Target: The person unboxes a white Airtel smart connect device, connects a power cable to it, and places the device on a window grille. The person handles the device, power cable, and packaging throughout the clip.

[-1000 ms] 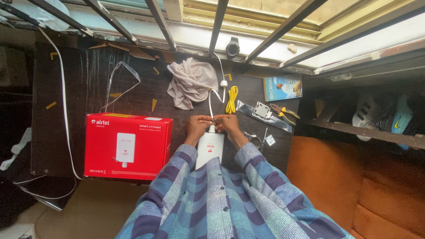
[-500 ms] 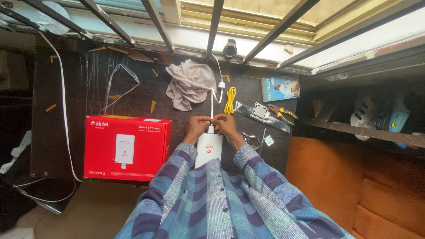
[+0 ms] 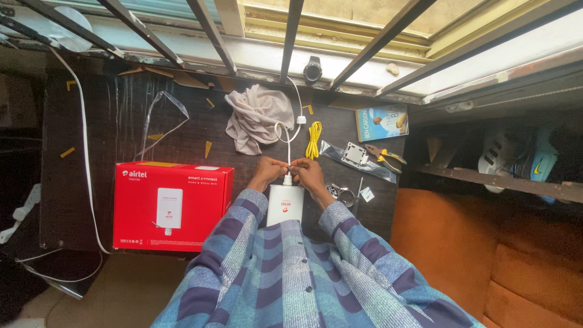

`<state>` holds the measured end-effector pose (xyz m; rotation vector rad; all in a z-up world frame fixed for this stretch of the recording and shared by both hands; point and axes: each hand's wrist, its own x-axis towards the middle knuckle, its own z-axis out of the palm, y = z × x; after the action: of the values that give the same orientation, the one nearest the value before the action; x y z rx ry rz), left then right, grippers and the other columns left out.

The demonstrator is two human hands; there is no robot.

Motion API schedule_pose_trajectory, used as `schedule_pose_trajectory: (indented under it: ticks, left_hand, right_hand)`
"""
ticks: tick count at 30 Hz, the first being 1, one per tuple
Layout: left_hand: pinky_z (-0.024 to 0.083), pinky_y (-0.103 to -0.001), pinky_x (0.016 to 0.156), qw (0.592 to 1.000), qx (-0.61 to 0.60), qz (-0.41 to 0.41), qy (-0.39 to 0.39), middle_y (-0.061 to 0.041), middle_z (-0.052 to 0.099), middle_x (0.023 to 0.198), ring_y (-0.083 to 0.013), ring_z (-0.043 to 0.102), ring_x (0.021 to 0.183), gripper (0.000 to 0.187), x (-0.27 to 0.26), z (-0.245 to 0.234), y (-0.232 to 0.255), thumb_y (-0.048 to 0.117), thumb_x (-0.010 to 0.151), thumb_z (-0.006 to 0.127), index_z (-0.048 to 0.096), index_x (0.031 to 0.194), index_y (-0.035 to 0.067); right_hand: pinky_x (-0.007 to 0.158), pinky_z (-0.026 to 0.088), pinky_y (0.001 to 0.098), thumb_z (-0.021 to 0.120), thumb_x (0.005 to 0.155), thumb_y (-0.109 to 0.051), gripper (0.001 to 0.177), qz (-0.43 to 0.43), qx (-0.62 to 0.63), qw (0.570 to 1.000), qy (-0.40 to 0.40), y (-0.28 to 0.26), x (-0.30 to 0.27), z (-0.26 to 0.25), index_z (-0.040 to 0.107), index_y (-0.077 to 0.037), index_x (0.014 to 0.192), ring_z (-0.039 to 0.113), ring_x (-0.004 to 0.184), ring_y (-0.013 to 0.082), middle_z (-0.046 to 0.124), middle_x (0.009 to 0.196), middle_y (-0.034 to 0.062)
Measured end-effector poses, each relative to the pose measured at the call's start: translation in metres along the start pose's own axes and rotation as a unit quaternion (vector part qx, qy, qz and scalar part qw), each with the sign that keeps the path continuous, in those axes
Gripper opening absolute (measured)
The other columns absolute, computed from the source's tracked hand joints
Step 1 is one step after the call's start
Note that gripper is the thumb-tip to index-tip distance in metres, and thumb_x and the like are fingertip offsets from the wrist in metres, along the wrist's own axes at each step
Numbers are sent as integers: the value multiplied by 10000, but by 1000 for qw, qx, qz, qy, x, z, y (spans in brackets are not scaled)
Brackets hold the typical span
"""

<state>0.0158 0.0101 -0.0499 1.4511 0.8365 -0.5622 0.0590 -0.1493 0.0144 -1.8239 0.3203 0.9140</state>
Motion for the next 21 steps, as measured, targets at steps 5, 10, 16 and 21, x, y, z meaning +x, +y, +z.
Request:
schedule_pose_trajectory:
  ticks: [5,10,16,21]
  left_hand:
    - [587,-263,679,998,-29,18,-55,-111,797,879,-148,736,749,164,16,-2,-13,8,873,707,798,1007,-21]
    - [590,-266,684,996,-60,16,-69,-80,786,926,-131,741,759,267,15,0,-12,-10,866,663,743,1115,46]
    - [483,-287,631,998,14,-13,-66,-111,789,911,-154,724,758,224,8,-4,8,0,875,660,772,1065,40]
    - [474,-291,642,997,-16,-59,-48,-91,776,881,-167,733,740,178,0,-4,22,132,933,664,766,1024,18]
  right_hand:
    - [469,502,256,674,852,-112,207,-7,9,1000,-27,1,5,-4,726,-30,1035,641,619,95,728,836,45]
    - [474,503,252,693,860,-100,176,-14,23,999,-21,6,7,-2,724,-1,1003,647,612,101,733,822,68]
    - [496,526,245,753,850,-97,141,-21,16,1000,5,4,9,0,745,1,952,685,612,97,759,817,76]
    - [513,523,233,797,814,-89,149,-17,50,998,22,6,7,4,743,-19,934,673,618,93,756,806,60]
